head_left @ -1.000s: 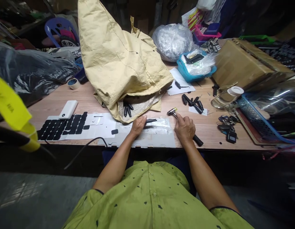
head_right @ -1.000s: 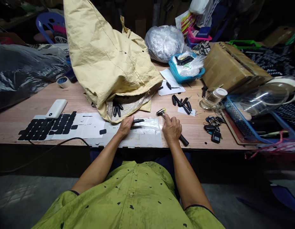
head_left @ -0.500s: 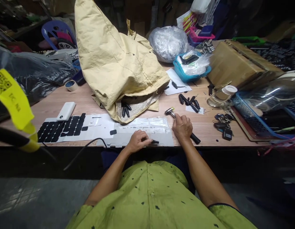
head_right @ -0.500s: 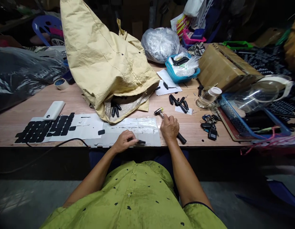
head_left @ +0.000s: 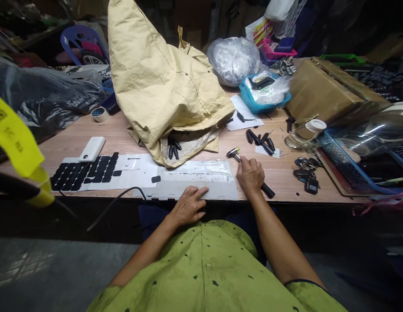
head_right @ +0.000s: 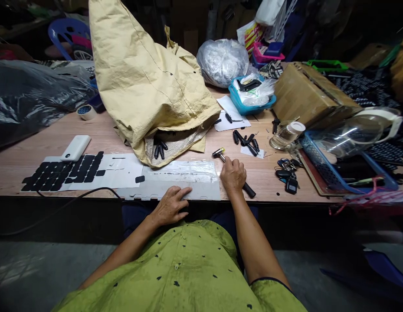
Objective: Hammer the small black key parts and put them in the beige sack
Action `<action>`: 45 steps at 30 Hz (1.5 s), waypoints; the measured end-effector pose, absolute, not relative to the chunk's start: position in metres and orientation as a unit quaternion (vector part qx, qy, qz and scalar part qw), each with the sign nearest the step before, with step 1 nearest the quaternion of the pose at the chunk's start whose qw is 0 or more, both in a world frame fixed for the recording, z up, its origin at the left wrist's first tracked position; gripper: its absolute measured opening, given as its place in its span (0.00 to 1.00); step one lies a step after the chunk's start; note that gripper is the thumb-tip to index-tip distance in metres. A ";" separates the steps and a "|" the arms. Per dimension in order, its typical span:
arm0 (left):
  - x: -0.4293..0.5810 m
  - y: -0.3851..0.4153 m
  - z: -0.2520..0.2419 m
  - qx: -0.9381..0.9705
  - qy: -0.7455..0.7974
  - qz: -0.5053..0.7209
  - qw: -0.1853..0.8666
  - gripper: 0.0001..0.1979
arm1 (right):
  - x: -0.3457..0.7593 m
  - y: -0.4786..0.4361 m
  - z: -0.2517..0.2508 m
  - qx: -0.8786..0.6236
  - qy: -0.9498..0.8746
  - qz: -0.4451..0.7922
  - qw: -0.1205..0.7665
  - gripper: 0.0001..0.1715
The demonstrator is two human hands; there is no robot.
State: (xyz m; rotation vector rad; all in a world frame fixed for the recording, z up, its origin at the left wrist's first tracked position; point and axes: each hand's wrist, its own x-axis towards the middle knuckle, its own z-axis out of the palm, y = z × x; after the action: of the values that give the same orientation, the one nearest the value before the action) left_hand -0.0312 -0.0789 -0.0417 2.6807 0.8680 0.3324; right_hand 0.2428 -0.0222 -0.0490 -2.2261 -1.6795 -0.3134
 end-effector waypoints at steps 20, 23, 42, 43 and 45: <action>-0.047 0.043 -0.021 0.650 0.671 0.328 0.144 0.08 | 0.245 -0.019 -0.052 -0.775 -0.593 -0.112 0.190 0.18; -0.052 0.070 -0.022 0.588 0.743 0.286 0.146 0.03 | 0.244 -0.019 -0.051 -0.777 -0.593 -0.105 0.183 0.19; 0.014 0.022 -0.037 0.786 0.498 0.237 0.280 0.07 | 0.243 -0.019 -0.046 -0.779 -0.598 -0.092 0.164 0.24; 0.013 0.024 -0.039 0.782 0.500 0.237 0.286 0.07 | 0.244 -0.020 -0.045 -0.777 -0.601 -0.088 0.165 0.26; 0.013 0.027 -0.041 0.776 0.500 0.242 0.298 0.08 | 0.244 -0.023 -0.042 -0.772 -0.605 -0.074 0.177 0.28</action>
State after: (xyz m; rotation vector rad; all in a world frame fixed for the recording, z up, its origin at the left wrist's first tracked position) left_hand 0.0128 0.0267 -0.0412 2.0619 1.3286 0.6428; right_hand 0.2440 -0.0226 -0.0425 -2.1858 -1.7129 -0.2104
